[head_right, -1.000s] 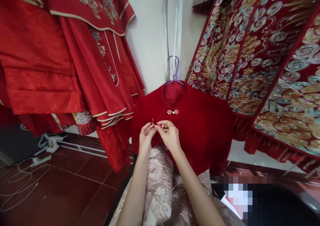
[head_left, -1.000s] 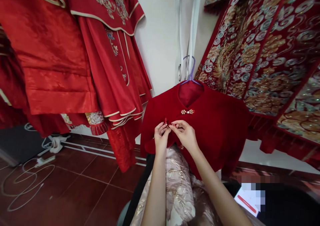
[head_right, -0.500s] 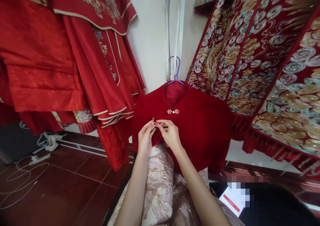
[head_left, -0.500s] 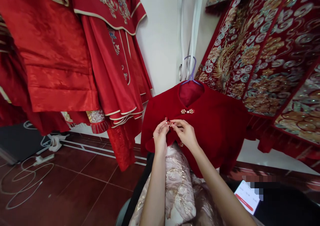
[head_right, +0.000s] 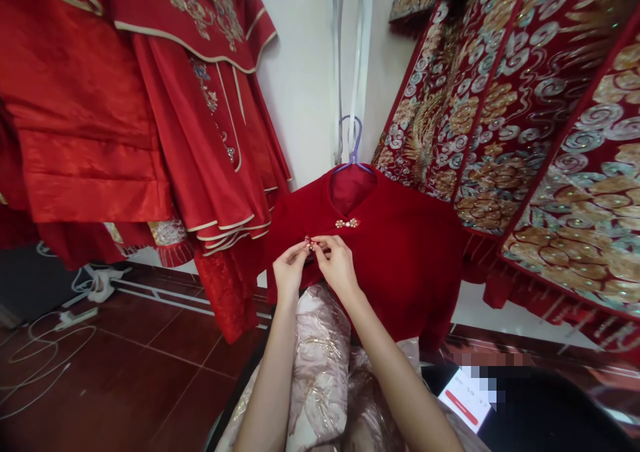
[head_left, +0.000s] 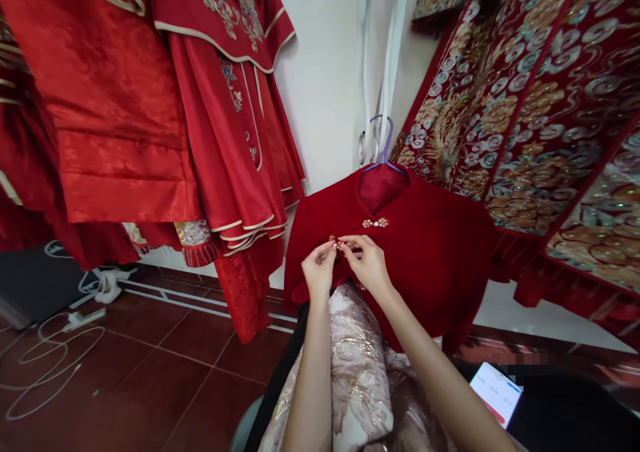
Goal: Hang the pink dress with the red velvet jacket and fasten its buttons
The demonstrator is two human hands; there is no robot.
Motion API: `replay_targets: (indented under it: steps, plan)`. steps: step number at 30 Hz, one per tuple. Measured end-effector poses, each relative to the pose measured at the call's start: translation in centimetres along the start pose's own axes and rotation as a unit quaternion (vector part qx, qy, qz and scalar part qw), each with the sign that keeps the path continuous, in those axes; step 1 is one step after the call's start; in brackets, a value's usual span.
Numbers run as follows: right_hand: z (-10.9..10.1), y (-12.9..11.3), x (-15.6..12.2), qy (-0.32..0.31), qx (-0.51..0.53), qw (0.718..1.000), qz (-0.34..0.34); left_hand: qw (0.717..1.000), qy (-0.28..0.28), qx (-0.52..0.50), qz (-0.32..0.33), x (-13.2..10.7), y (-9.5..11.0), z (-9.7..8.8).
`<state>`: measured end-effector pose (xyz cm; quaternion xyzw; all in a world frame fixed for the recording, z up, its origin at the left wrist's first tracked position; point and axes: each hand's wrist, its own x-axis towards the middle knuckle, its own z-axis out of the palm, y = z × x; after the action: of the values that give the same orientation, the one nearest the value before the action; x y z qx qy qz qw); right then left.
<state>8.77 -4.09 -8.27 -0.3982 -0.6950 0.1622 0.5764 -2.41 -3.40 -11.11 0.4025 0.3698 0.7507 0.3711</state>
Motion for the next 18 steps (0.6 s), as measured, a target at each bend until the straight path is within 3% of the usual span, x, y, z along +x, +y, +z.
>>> replay_targets:
  steps: [13, 18]
  plan:
    - [0.6, 1.2, 0.2, 0.011, -0.002, 1.0, -0.008, 0.998, -0.038, 0.045, 0.0, 0.8, -0.3, -0.2]
    - [-0.8, 1.5, -0.9, -0.004, 0.076, 0.995, 0.059, 0.989, -0.082, 0.121, 0.017, 0.2, 0.7, -1.5]
